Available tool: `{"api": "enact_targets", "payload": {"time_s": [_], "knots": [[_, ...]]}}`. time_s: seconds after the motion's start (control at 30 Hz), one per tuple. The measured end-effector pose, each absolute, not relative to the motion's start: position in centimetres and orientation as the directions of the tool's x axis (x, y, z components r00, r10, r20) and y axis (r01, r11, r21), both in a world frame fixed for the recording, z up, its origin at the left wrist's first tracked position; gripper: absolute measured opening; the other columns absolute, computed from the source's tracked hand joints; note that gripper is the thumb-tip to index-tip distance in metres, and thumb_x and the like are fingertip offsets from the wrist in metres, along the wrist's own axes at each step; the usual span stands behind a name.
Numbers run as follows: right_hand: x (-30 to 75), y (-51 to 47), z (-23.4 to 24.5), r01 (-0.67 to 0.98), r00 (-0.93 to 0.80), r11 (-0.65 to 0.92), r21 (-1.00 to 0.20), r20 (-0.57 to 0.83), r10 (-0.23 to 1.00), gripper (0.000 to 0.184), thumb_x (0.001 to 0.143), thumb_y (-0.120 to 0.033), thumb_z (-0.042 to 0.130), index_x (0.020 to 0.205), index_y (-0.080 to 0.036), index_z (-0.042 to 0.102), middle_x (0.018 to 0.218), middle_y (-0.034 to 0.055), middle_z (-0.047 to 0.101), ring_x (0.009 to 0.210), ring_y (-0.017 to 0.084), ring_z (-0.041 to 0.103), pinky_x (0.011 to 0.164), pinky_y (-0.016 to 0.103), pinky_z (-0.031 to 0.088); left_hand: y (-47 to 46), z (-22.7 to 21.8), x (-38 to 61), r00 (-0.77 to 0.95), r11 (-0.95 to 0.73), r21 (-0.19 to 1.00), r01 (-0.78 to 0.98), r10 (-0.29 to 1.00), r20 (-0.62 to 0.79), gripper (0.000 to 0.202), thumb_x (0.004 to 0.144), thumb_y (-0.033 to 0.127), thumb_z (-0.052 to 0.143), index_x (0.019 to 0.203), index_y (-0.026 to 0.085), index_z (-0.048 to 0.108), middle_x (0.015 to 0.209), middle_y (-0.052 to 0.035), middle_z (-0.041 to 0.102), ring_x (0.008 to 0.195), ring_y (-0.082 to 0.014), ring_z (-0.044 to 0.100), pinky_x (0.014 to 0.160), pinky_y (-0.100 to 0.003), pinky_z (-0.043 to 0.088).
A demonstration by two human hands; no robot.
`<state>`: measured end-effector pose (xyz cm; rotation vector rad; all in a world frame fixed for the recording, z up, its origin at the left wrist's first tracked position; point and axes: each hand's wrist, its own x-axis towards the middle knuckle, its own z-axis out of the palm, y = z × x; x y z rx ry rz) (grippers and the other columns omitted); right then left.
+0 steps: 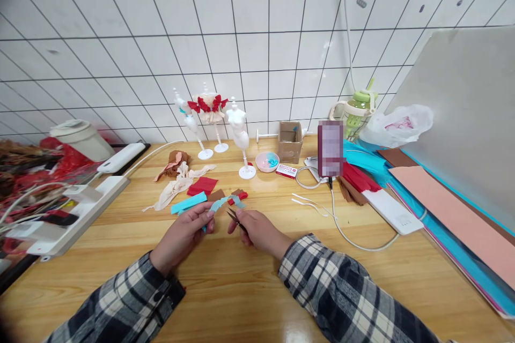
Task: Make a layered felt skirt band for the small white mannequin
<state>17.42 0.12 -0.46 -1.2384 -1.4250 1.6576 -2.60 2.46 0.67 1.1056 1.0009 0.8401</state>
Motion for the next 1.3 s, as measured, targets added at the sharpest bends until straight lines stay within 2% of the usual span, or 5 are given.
{"api": "enact_targets", "payload": {"time_s": [0.1, 0.3, 0.6, 1.07, 1.3], "knots": [[17.3, 0.1, -0.9, 0.162, -0.392, -0.172, -0.972, -0.223, 0.893, 0.061, 0.090, -0.065, 0.027, 0.078, -0.016, 0.060, 0.046, -0.0044, 0.042, 0.040, 0.008, 0.038, 0.041, 0.020, 0.030, 2.2, 0.6, -2.3, 0.356, 0.261, 0.965, -0.029, 0.905, -0.234, 0.042, 0.075, 0.038, 0.068, 0.110, 0.014, 0.061, 0.061, 0.0025, 0.056, 0.059, -0.0113, 0.047, 0.060, -0.024, 0.035], [16.7, -0.3, -1.6, 0.235, -0.369, -0.084, -0.968, -0.168, 0.914, 0.054, 0.094, -0.056, 0.025, 0.081, -0.018, 0.061, 0.049, -0.0033, 0.043, 0.045, 0.010, 0.041, 0.050, 0.023, 0.034, 1.7, 0.6, -1.8, 0.366, 0.273, 0.962, 0.011, 0.894, -0.259, 0.047, 0.073, 0.039, 0.070, 0.113, 0.015, 0.061, 0.063, 0.0019, 0.058, 0.059, -0.0117, 0.049, 0.060, -0.024, 0.033], [16.5, -0.3, -1.7, 0.206, -0.340, -0.027, -0.978, -0.097, 0.935, 0.042, 0.094, -0.050, 0.031, 0.075, -0.020, 0.053, 0.057, -0.0025, 0.041, 0.055, 0.013, 0.042, 0.057, 0.025, 0.035, 1.6, 0.6, -1.5, 0.391, 0.251, 0.964, 0.085, 0.882, -0.264, 0.057, 0.070, 0.042, 0.072, 0.118, 0.013, 0.058, 0.060, 0.0026, 0.058, 0.059, -0.0137, 0.051, 0.060, -0.025, 0.034], [16.4, -0.1, -1.6, 0.051, -0.341, -0.189, -0.981, -0.195, 0.920, 0.041, 0.086, -0.059, 0.042, 0.068, -0.021, 0.044, 0.058, -0.0026, 0.039, 0.051, 0.012, 0.032, 0.049, 0.025, 0.026, 1.4, 0.9, -1.2, 0.417, 0.238, 0.967, 0.091, 0.873, -0.254, 0.062, 0.071, 0.045, 0.070, 0.123, 0.014, 0.056, 0.060, 0.0012, 0.062, 0.059, -0.0139, 0.053, 0.060, -0.025, 0.037], [16.4, -0.2, -0.5, 0.083, -0.357, -0.222, -0.971, -0.237, 0.903, 0.038, 0.089, -0.050, 0.042, 0.064, -0.021, 0.040, 0.052, -0.0047, 0.034, 0.046, 0.010, 0.028, 0.047, 0.025, 0.025, 1.4, 0.7, -1.4, 0.425, 0.235, 0.966, 0.112, 0.867, -0.260, 0.062, 0.074, 0.044, 0.068, 0.126, 0.014, 0.054, 0.061, 0.0009, 0.062, 0.060, -0.0140, 0.053, 0.059, -0.025, 0.037]]}}
